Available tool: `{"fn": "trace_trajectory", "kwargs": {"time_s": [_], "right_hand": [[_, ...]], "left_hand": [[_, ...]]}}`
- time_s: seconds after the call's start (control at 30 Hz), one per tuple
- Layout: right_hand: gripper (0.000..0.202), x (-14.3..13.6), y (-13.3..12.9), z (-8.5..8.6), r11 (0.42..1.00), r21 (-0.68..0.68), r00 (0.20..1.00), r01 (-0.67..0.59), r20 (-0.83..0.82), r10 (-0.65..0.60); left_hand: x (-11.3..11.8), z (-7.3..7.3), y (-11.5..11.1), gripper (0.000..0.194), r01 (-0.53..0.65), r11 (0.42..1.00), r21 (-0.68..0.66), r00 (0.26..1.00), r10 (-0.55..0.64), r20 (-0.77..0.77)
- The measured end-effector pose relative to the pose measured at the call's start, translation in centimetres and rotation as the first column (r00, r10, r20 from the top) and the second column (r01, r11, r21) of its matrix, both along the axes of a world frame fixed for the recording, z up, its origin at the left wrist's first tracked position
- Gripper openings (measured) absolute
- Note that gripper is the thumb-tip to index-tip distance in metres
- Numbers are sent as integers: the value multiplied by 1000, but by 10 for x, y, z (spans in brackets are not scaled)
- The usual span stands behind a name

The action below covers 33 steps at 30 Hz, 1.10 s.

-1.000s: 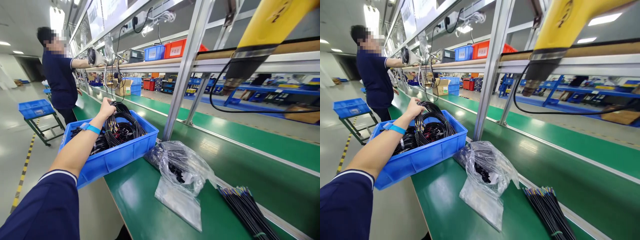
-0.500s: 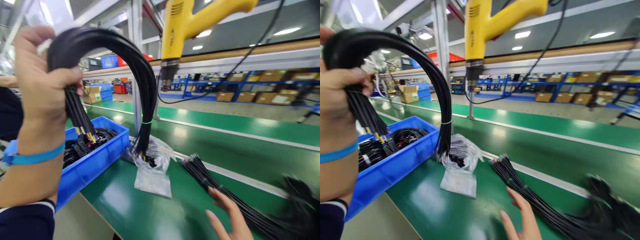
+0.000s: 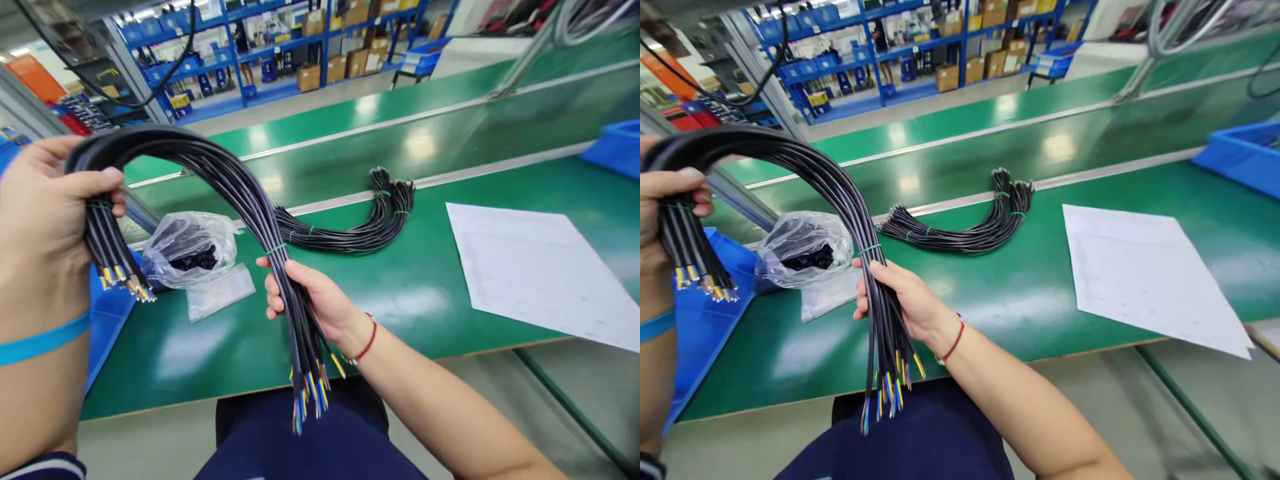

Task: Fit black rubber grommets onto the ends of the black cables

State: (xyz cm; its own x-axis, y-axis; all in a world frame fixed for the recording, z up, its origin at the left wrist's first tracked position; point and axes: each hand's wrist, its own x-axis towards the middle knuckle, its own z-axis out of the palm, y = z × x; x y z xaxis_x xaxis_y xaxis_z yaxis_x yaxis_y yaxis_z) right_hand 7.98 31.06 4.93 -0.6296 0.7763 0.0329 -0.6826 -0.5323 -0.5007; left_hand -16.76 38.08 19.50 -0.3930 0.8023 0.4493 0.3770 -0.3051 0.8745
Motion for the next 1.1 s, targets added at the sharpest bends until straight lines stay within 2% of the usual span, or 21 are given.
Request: {"fn": "trace_trajectory", "kwargs": {"time_s": [0.1,0.17,0.33,0.5,0.57,0.83,1.0,1.1], "right_hand": [[26,4,15,-5,990,-127,995,57,88,-46],[19,8,22,-6,981,-174,988,92,138,-68],[18,12,30,-15,969,-209,974,133,211,-88],[45,20,25,-23,977,-141,955,159,273,-116],[50,26,22,-25,980,-92,936,175,326,-137],[41,53,12,-23,960,132,842,247,462,-280],[39,56,3,-19,931,218,790,293,494,-364],[40,55,-2,-15,908,265,771,325,482,-417]], "left_hand": [[0,-22,21,20,156,961,-227,988,-156,18],[0,-37,29,18,200,927,-318,979,-180,93],[2,-63,35,22,163,933,-320,980,-115,162],[4,-70,27,29,223,903,-366,961,-140,241],[7,-73,24,34,245,898,-366,955,-158,251],[24,-85,19,45,333,896,-294,916,-234,325],[37,-86,14,43,355,904,-240,908,-272,319],[44,-94,12,44,356,916,-184,911,-297,286]]}}
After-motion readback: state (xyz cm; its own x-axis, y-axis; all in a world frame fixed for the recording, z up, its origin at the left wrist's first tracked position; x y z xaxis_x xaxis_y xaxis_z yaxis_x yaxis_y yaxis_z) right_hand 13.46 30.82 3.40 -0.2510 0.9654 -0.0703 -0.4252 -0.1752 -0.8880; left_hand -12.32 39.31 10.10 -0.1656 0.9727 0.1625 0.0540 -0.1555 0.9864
